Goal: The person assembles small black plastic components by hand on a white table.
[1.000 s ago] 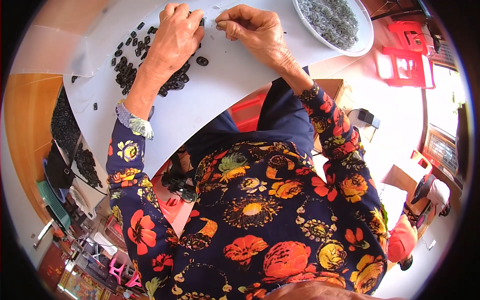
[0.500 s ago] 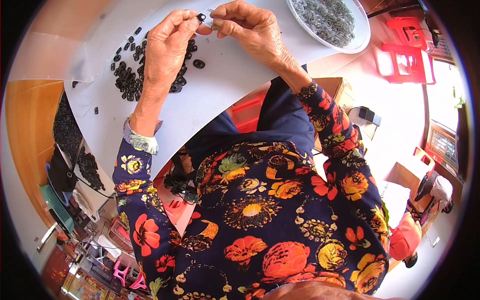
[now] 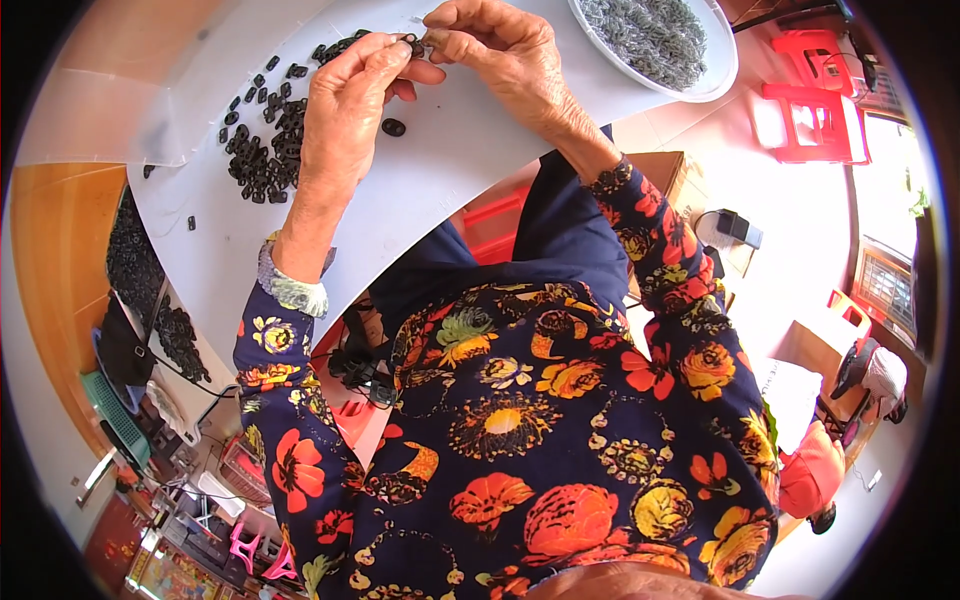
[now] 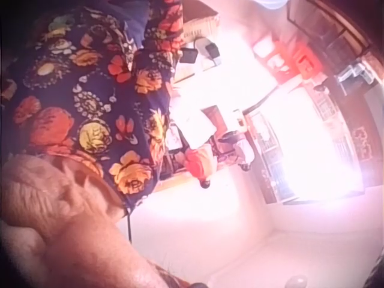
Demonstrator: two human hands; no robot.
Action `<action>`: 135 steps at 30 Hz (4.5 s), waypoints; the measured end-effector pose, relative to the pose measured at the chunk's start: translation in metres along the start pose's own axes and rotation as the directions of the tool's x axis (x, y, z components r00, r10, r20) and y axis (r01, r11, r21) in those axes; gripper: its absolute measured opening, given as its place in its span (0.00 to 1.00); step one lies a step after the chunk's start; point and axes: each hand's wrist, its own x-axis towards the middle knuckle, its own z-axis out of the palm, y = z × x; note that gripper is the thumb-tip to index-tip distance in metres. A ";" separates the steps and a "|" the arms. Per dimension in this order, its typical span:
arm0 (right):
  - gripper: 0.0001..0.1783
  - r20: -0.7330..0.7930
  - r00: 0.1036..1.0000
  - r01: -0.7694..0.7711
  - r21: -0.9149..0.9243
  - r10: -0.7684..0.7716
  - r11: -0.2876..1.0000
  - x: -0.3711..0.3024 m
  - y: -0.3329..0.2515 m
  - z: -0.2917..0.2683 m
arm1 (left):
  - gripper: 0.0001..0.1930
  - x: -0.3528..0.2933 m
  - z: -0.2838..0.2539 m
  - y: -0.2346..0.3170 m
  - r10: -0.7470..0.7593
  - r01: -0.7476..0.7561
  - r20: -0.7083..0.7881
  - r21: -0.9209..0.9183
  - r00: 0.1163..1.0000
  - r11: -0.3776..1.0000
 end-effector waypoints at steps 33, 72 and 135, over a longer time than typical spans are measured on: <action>0.10 0.070 0.998 0.000 -0.005 0.000 1.000 -0.002 0.003 0.002 | 0.07 -0.007 0.020 -0.022 0.243 -0.228 -0.162 0.109 0.956 0.968; 0.16 -0.006 0.996 -0.091 -0.327 0.094 0.941 -0.002 -0.012 0.004 | 0.05 -0.006 0.017 -0.023 0.209 -0.193 -0.159 0.112 0.965 0.975; 0.10 0.073 0.994 -0.088 0.030 0.086 0.996 0.001 0.008 0.000 | 0.07 -0.006 -0.034 0.006 0.348 -0.457 0.336 0.810 0.875 0.367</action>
